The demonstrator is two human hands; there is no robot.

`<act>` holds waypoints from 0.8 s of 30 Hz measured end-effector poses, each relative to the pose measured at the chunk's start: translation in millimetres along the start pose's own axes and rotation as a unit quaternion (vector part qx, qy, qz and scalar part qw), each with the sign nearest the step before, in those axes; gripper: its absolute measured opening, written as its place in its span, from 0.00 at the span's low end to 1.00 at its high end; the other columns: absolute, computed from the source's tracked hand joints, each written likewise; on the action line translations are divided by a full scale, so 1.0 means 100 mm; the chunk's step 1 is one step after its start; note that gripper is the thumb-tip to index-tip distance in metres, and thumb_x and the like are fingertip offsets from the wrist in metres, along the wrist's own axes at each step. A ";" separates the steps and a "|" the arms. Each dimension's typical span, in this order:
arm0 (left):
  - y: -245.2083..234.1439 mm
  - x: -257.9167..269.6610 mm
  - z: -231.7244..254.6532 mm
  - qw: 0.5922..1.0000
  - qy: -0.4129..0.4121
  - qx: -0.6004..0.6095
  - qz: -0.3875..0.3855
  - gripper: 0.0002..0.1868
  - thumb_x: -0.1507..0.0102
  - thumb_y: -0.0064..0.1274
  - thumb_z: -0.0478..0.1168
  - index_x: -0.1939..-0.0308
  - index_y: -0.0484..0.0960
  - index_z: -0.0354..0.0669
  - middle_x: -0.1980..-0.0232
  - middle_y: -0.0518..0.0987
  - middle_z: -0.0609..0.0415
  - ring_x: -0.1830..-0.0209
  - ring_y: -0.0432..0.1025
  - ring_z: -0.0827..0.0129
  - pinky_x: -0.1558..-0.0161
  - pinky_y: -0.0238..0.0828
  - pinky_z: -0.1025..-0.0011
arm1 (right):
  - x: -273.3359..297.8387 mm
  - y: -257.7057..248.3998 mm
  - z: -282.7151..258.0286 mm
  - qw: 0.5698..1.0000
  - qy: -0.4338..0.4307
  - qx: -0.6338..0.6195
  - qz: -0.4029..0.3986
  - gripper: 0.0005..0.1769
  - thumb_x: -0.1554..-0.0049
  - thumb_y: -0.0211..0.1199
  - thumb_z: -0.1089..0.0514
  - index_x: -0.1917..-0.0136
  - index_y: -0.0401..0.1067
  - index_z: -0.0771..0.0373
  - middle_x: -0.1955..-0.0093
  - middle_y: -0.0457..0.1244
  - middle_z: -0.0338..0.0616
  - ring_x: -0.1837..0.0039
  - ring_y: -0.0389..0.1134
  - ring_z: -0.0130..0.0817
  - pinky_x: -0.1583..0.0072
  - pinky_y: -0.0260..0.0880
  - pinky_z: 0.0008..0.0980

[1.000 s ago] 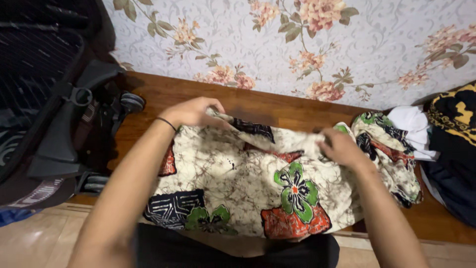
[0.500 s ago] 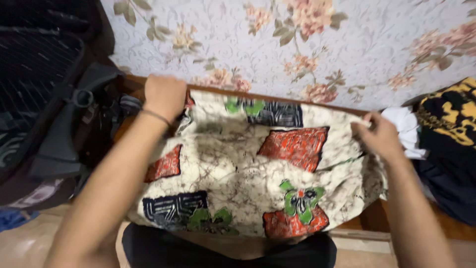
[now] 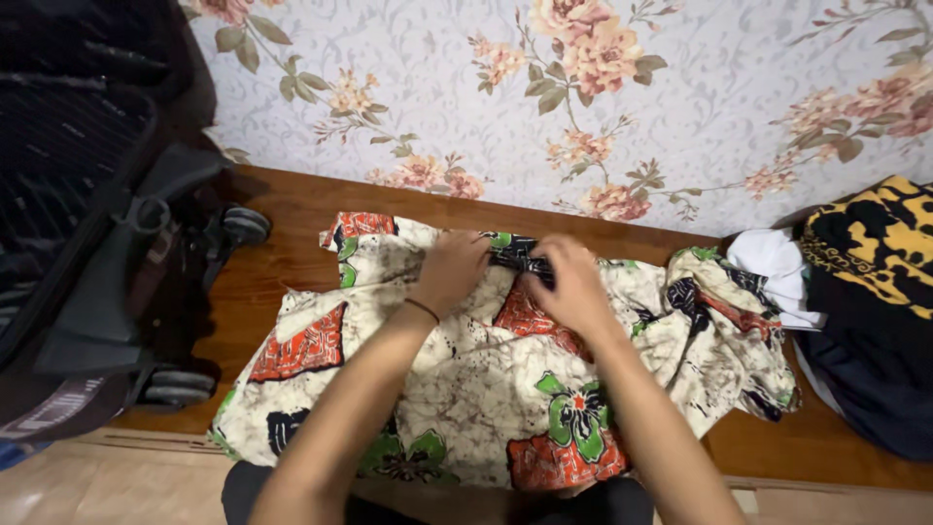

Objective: The person folds a pink garment on a wooden surface, places it into a suitcase alongside other items, and then spreads out a large patterned fabric, adjusting the edges by hand.

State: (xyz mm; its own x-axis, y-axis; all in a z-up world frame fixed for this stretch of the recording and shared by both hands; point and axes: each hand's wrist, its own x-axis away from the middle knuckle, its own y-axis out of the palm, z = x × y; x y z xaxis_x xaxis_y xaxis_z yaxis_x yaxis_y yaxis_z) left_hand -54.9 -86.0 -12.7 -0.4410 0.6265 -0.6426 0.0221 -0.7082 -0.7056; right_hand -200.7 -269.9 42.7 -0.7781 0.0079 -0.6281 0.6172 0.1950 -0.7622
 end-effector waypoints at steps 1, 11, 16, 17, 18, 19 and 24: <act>-0.01 0.01 -0.02 0.997 -0.042 0.061 0.002 0.06 0.35 0.56 0.40 0.58 0.79 0.43 0.59 0.77 0.49 0.55 0.74 0.51 0.53 0.72 0.54 | -0.03 0.11 -0.05 0.998 0.031 -0.031 -0.052 0.16 0.49 0.67 0.54 0.49 0.74 0.62 0.45 0.67 0.55 0.40 0.65 0.53 0.39 0.63 0.49; -0.26 -0.09 -0.33 1.000 -0.008 -0.006 -0.014 0.21 0.51 0.59 0.37 0.54 0.81 0.43 0.58 0.80 0.49 0.57 0.74 0.50 0.53 0.70 0.54 | 0.17 0.39 0.59 0.938 0.243 -0.236 0.074 0.10 0.31 0.58 0.57 0.48 0.74 0.65 0.56 0.71 0.48 0.53 0.72 0.34 0.49 0.71 0.27; -0.44 -0.16 -0.23 0.993 -0.066 0.086 -0.047 0.13 0.47 0.61 0.42 0.59 0.84 0.44 0.66 0.79 0.48 0.61 0.73 0.51 0.55 0.69 0.55 | 0.01 0.25 0.36 0.959 0.179 -0.217 -0.038 0.23 0.45 0.68 0.48 0.43 0.73 0.65 0.45 0.70 0.50 0.42 0.70 0.44 0.40 0.69 0.38; -0.48 -0.17 -0.20 0.993 -0.068 0.085 -0.047 0.13 0.47 0.61 0.42 0.59 0.84 0.44 0.66 0.79 0.48 0.61 0.73 0.51 0.55 0.69 0.55 | -0.01 0.22 0.29 0.982 0.111 -0.127 -0.081 0.30 0.50 0.71 0.44 0.41 0.74 0.65 0.41 0.68 0.53 0.38 0.67 0.49 0.36 0.66 0.44; -0.50 -0.19 -0.18 0.979 -0.117 0.095 -0.141 0.10 0.43 0.59 0.44 0.62 0.83 0.44 0.65 0.80 0.48 0.59 0.74 0.52 0.55 0.69 0.56 | -0.05 0.22 0.23 0.982 0.110 -0.129 -0.083 0.30 0.50 0.71 0.44 0.41 0.74 0.65 0.41 0.68 0.53 0.38 0.67 0.49 0.36 0.66 0.44; -0.50 -0.19 -0.14 0.952 -0.162 0.105 -0.236 0.11 0.40 0.58 0.47 0.65 0.81 0.43 0.64 0.80 0.48 0.58 0.76 0.54 0.55 0.70 0.57 | -0.05 0.23 0.18 0.983 0.086 -0.107 -0.124 0.33 0.50 0.71 0.41 0.40 0.73 0.65 0.37 0.66 0.54 0.35 0.65 0.51 0.34 0.63 0.46; -0.38 -0.14 -0.12 0.995 -0.037 0.093 0.000 0.09 0.39 0.58 0.44 0.67 0.81 0.43 0.62 0.81 0.49 0.57 0.74 0.52 0.53 0.69 0.55 | 0.09 0.34 0.23 0.982 0.061 -0.093 -0.153 0.31 0.45 0.67 0.40 0.38 0.75 0.66 0.33 0.64 0.58 0.32 0.62 0.57 0.34 0.57 0.52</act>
State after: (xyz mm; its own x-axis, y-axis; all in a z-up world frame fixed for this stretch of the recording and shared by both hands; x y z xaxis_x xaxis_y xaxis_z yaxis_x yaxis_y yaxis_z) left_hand -38.6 -64.3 19.7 -0.5063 0.6060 -0.6135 -0.1415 -0.7602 -0.6341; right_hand -183.8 -285.7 7.2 -0.9389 0.0371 -0.3422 0.3298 0.3816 -0.8635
